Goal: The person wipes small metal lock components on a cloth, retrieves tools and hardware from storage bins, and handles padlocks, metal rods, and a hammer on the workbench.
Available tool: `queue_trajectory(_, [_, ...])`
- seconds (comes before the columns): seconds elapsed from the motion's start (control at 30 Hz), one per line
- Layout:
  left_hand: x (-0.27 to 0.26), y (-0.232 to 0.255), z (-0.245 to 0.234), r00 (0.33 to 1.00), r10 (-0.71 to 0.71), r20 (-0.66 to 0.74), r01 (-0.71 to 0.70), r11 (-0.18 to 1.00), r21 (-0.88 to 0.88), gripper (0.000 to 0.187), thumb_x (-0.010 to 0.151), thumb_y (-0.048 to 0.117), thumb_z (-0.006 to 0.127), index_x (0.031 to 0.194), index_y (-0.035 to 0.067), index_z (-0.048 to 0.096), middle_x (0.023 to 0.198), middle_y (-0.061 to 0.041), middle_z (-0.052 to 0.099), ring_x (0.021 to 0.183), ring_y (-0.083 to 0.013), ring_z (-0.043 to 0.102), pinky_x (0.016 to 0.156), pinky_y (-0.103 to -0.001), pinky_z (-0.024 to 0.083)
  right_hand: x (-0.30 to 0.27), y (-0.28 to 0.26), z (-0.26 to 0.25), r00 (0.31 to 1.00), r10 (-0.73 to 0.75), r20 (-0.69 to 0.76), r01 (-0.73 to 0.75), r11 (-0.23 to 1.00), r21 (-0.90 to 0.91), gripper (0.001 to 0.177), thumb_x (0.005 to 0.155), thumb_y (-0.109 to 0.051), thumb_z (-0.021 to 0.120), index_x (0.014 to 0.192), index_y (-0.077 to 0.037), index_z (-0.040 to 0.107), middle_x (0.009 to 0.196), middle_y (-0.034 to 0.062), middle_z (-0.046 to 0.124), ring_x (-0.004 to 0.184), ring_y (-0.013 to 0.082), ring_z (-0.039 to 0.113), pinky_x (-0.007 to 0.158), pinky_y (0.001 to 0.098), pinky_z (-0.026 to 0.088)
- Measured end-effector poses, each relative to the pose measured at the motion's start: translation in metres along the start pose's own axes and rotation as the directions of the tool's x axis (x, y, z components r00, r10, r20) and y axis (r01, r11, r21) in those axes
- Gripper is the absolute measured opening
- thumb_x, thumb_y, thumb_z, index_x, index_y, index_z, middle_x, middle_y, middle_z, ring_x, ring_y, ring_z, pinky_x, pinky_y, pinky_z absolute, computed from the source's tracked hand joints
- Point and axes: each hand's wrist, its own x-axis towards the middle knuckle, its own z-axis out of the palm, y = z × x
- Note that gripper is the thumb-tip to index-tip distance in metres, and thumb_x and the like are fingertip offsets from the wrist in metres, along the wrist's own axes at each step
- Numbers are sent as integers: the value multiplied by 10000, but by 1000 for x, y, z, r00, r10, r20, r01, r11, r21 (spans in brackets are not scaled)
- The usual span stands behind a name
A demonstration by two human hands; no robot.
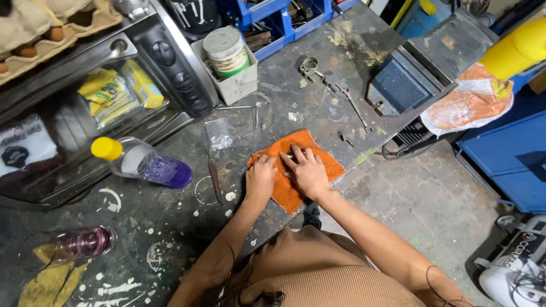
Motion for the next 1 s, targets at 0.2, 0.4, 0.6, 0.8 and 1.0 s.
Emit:
queue_trajectory(0.2, [-2, -4, 4, 1000, -19, -20, 19, 1000, 4, 236, 884, 102, 715, 1109, 37, 682, 1083, -139, 680, 979, -374, 682, 811, -474, 551, -19, 16, 18, 989, -68, -134, 73, 997, 35, 484, 910, -264, 654, 1384, -171, 628, 1426, 144, 562, 1229, 338, 550, 934, 467, 518])
queue_trajectory(0.4, [4, -13, 21, 998, 26, -52, -17, 987, 162, 357, 891, 145, 699, 1233, 47, 666, 1167, -157, 683, 1039, -359, 681, 826, -458, 564, -32, 17, 24, 952, -86, -293, 129, 983, 132, 316, 919, -190, 683, 1213, -75, 677, 1412, 173, 589, 1216, 353, 587, 881, 428, 574])
queue_trajectory(0.6, [27, -8, 40, 989, -108, 98, 68, 936, 345, 448, 911, 309, 695, 1298, 92, 637, 1225, -162, 669, 1088, -337, 665, 823, -437, 577, -31, 20, 17, 946, -137, -294, 185, 972, 143, 295, 890, -170, 691, 1154, -44, 655, 1323, 150, 615, 1187, 339, 598, 858, 424, 576])
queue_trajectory(0.8, [6, 6, 28, 996, -11, 83, 2, 994, 112, 332, 972, 257, 652, 1248, 74, 672, 1104, -163, 692, 1001, -361, 686, 806, -479, 562, -13, 25, -6, 967, -154, -203, 197, 958, 208, 274, 887, -177, 698, 1149, -97, 675, 1193, 95, 636, 1075, 315, 598, 815, 418, 568])
queue_trajectory(1.0, [-5, 21, 25, 993, 13, 116, -17, 999, 32, 194, 915, 193, 722, 1043, 47, 709, 1065, -182, 688, 993, -387, 697, 802, -504, 557, -19, 27, -16, 951, -249, -185, 285, 936, 204, 332, 811, -184, 726, 1124, -74, 705, 1249, 99, 632, 1131, 330, 584, 855, 411, 552])
